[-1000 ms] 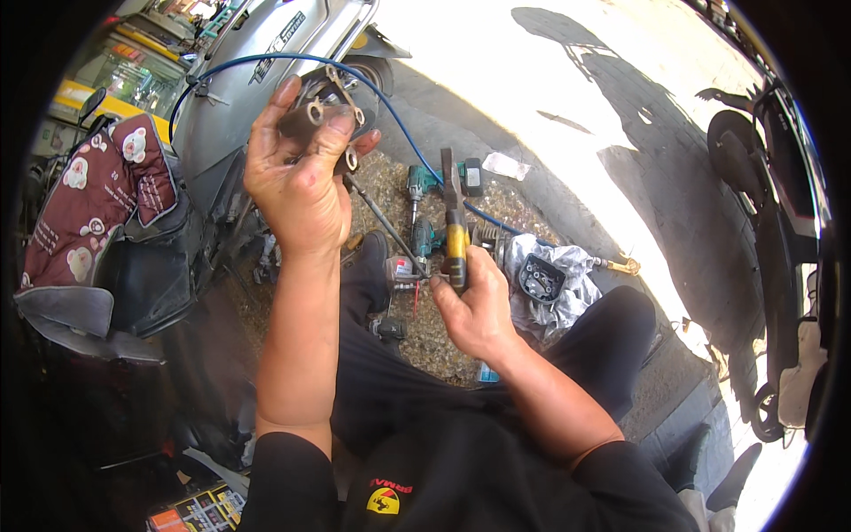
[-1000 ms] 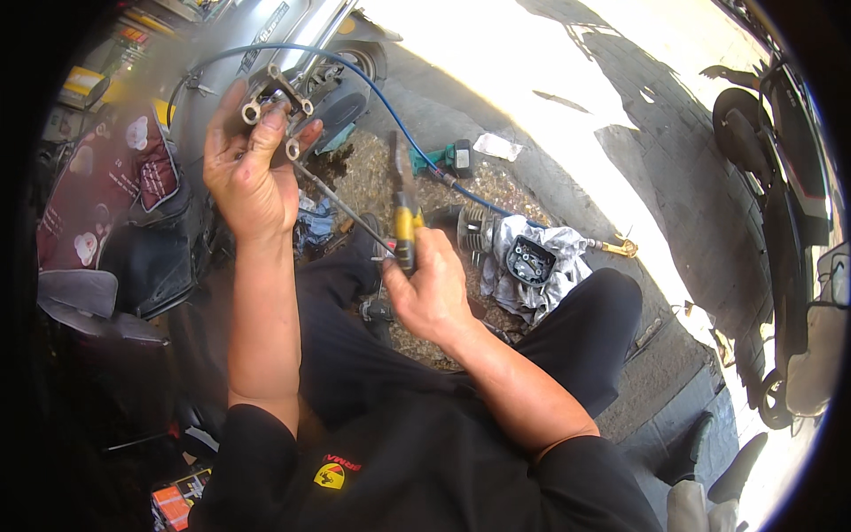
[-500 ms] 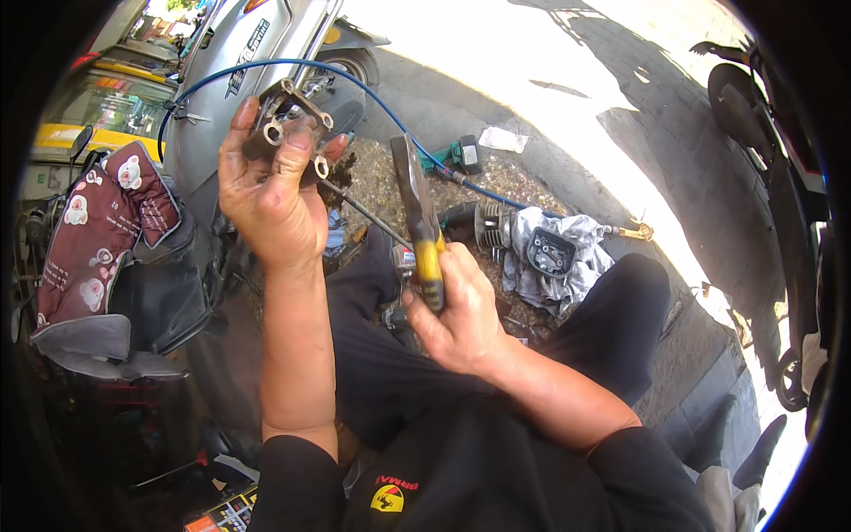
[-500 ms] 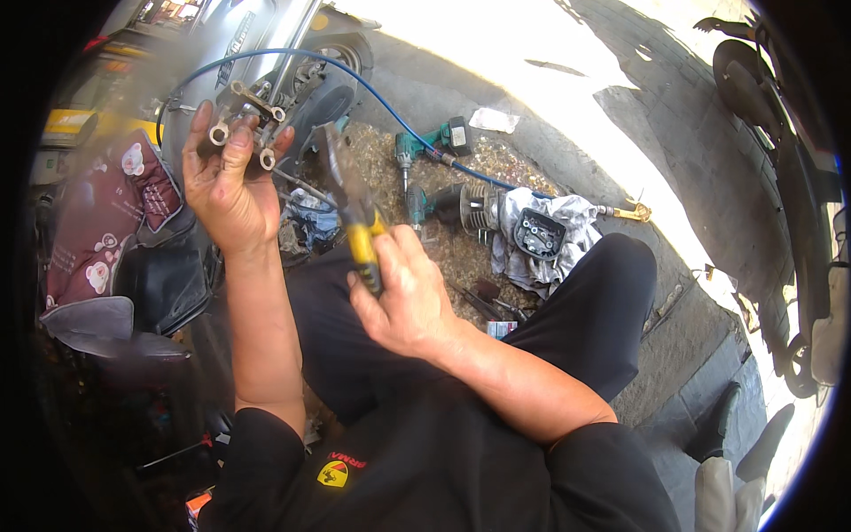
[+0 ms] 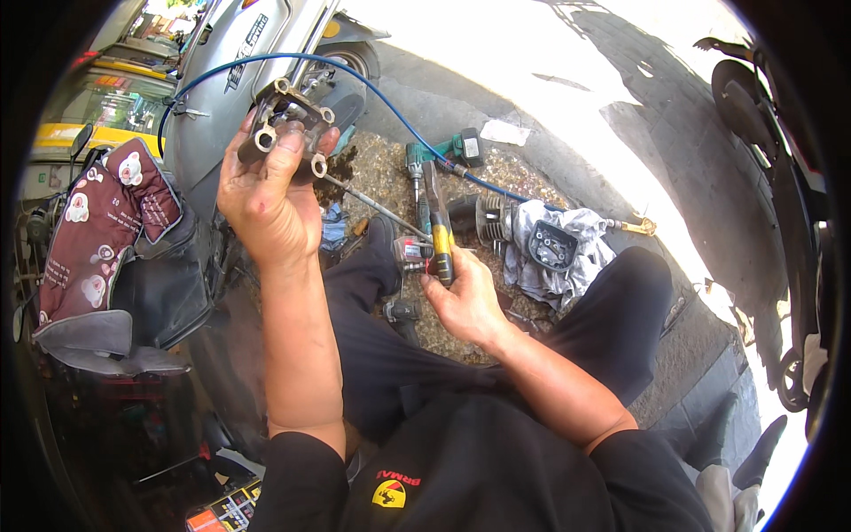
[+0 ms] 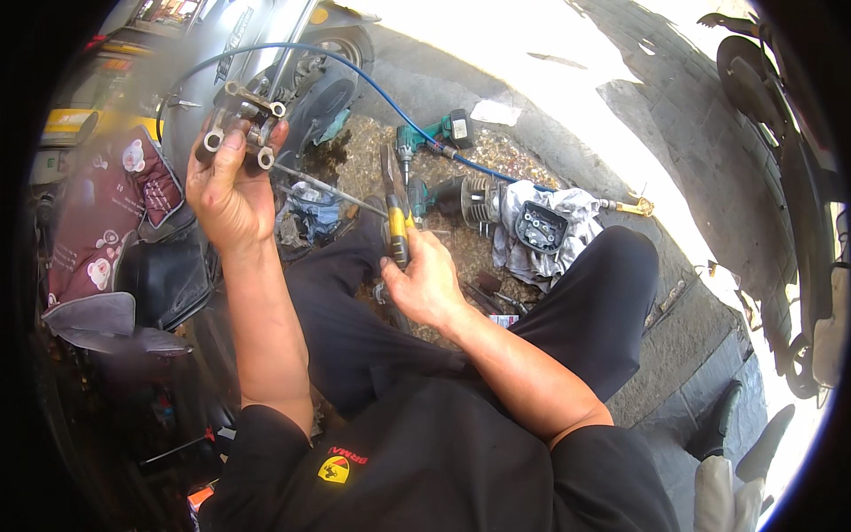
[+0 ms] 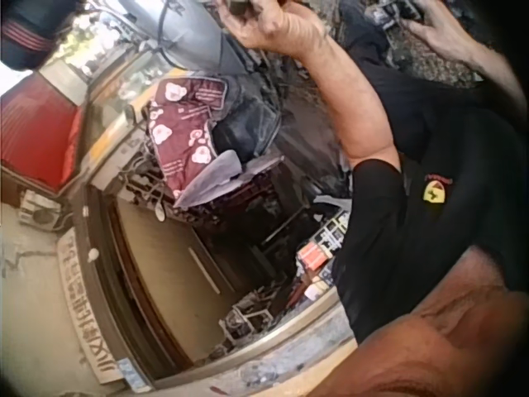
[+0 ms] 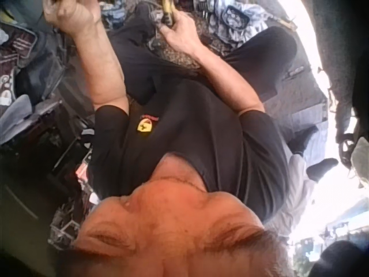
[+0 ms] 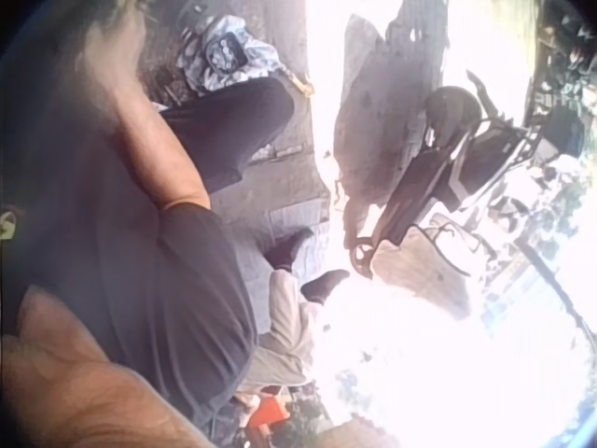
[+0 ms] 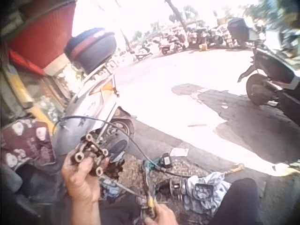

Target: The person is repairing a scooter by assembling and adjusting small mechanical parts. They use a hammer and other tools to fit components together, handling them carefully and inspecting the assembly throughout the process.

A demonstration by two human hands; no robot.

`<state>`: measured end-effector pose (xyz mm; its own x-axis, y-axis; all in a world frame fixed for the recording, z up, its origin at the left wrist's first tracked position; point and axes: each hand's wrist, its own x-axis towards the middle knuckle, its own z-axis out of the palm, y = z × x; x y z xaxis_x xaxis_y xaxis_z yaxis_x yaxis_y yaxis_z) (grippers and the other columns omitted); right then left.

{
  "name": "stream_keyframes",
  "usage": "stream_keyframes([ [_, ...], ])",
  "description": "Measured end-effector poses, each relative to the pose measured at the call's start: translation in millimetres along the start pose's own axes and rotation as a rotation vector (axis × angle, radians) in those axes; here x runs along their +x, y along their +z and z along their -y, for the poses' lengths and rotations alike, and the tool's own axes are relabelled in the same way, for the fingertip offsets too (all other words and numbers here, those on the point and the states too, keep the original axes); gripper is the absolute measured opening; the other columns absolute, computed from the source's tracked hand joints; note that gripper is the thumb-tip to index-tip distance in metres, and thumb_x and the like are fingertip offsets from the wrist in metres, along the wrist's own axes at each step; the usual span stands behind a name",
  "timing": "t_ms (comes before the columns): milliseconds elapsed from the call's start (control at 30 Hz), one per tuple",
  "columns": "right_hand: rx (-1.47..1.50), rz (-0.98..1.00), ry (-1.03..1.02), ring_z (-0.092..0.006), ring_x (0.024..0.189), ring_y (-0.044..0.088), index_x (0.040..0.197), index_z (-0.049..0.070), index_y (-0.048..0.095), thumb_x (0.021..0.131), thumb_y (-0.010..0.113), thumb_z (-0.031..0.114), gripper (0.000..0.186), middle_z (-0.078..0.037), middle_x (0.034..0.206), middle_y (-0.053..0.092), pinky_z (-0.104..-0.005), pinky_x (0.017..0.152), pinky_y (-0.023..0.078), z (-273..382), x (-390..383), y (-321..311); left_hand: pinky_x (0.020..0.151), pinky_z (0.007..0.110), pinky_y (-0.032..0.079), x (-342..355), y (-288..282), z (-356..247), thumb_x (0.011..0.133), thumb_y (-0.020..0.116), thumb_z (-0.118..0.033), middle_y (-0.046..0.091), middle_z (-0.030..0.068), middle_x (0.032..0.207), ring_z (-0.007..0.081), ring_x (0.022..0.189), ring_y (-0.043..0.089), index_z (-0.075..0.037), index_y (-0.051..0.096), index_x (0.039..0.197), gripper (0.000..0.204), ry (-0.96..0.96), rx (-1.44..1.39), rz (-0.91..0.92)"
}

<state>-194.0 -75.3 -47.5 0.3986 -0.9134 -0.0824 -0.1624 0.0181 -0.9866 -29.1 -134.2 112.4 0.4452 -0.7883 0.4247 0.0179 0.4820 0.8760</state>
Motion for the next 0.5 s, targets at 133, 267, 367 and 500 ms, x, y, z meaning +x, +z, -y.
stream_keyframes([
  [133, -0.006, 0.05, 0.046, -0.0358, 0.086, 0.062, 0.097, 0.0, 0.063, 0.081, 0.068, 0.013, 0.021, -0.019, 0.088, 0.06, -0.0425, 0.08, 0.048, -5.4, -8.4, 2.1, 0.073, 0.042, 0.063, -4.1, 7.2, -1.6, 0.081, 0.067, 0.011, 0.067, 0.0164, 0.1, 0.0244, 0.084, 0.069, 0.013, 0.056, 0.121, 0.041, 0.055, 0.011, -0.048],
  [267, -0.043, 0.137, 0.043, -0.0353, 0.089, 0.061, 0.096, 0.001, 0.063, 0.08, 0.067, 0.012, 0.02, -0.018, 0.093, 0.059, -0.0412, 0.082, 0.048, -8.6, -11.4, -1.6, 0.072, 0.039, 0.062, -7.0, 10.0, -4.8, 0.079, 0.069, 0.014, 0.068, 0.017, 0.098, 0.0229, 0.08, 0.069, 0.016, 0.055, 0.122, 0.046, 0.122, 0.092, -0.075],
  [367, -0.04, 0.154, -0.031, -0.0353, 0.096, 0.06, 0.096, 0.001, 0.063, 0.077, 0.066, 0.01, 0.021, -0.018, 0.102, 0.058, -0.0409, 0.086, 0.048, -3.6, -9.5, -4.3, 0.071, 0.038, 0.062, -7.9, 5.4, -8.3, 0.08, 0.069, 0.012, 0.068, 0.0157, 0.098, 0.022, 0.081, 0.068, 0.015, 0.056, 0.121, 0.043, 0.133, 0.094, -0.093],
  [500, 0.069, 0.189, -0.143, -0.0365, 0.109, 0.056, 0.098, 0.002, 0.065, 0.071, 0.064, 0.007, 0.027, -0.019, 0.117, 0.053, -0.0412, 0.094, 0.046, 7.6, -10.1, -8.6, 0.076, 0.042, 0.062, -5.7, -7.8, -11.9, 0.085, 0.068, 0.004, 0.068, 0.014, 0.104, 0.0233, 0.088, 0.068, 0.008, 0.061, 0.116, 0.032, 0.114, 0.082, -0.089],
])
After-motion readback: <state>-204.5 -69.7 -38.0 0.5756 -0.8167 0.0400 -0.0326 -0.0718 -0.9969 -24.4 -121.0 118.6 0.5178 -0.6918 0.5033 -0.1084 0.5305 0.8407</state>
